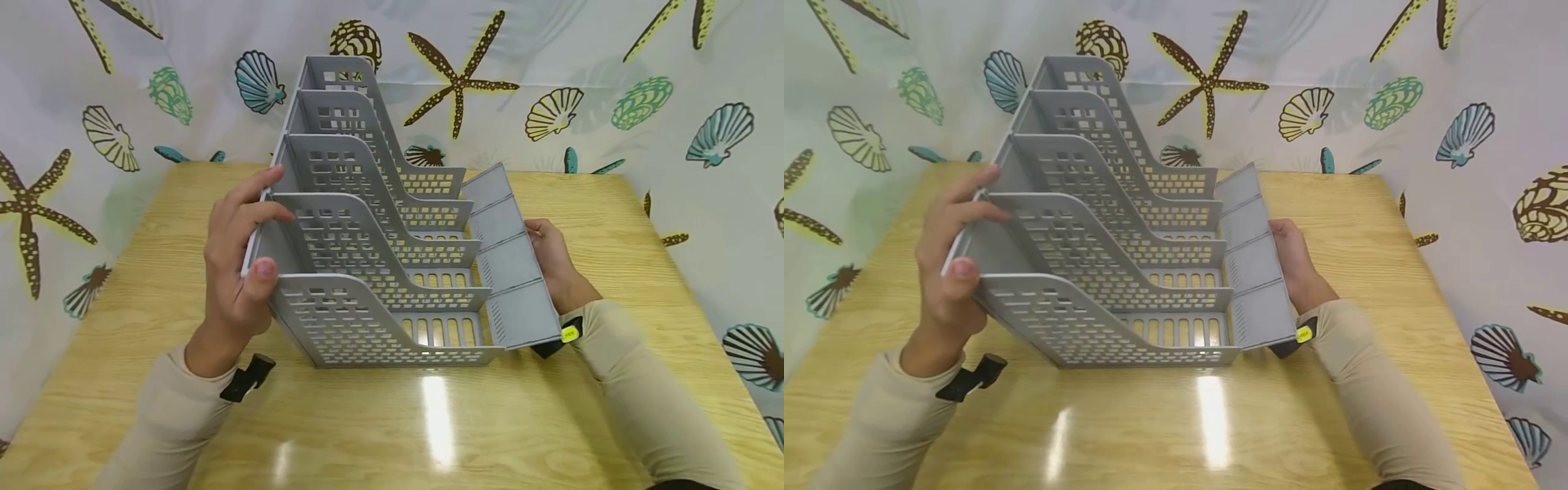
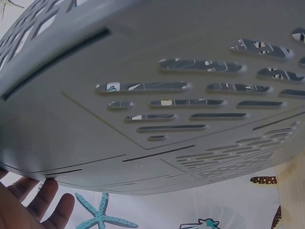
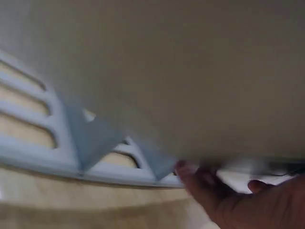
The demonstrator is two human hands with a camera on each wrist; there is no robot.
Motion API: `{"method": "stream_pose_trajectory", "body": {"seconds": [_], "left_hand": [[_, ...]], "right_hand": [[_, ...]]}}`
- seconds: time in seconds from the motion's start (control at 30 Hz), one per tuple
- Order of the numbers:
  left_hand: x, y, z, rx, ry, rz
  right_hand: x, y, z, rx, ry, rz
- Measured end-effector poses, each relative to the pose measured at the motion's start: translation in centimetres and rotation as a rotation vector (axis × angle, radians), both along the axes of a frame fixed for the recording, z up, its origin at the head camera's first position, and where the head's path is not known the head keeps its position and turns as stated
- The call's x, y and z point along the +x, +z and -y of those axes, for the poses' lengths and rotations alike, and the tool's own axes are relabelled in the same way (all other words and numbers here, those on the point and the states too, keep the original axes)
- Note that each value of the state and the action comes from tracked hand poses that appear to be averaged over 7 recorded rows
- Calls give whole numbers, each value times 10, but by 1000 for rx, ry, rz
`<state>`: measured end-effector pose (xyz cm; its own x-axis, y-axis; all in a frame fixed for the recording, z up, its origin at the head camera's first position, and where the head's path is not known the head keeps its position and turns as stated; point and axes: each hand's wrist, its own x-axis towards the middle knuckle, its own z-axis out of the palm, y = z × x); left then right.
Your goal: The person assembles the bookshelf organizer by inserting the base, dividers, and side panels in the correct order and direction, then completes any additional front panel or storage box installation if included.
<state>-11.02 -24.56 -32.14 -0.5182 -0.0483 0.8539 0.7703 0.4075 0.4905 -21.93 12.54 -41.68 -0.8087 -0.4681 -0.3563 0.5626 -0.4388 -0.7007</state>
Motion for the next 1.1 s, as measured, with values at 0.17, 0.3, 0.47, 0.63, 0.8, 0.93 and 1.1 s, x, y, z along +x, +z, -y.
{"method": "stream_pose_trajectory", "body": {"seconds": [0.17, 0.3, 0.47, 0.63, 0.8, 0.93, 1.1], "left_hand": [[0, -2, 2, -3, 8, 3], [0, -2, 2, -8, 2, 6], [-1, -2, 0, -13, -2, 5], [-1, -2, 1, -16, 3, 7], [-2, -2, 2, -15, 6, 3], [-2, -3, 3, -15, 9, 5], [-2, -3, 3, -7, 16, -6]], "right_hand": [[7, -2, 20, 30, 111, 44], [16, 10, 27, 173, 141, -1], [20, 28, 26, 381, 95, -139], [18, 31, 25, 496, 75, -207], [20, 32, 28, 557, 35, -263], [19, 33, 31, 533, 7, -301], [17, 36, 33, 558, -2, -305]]}}
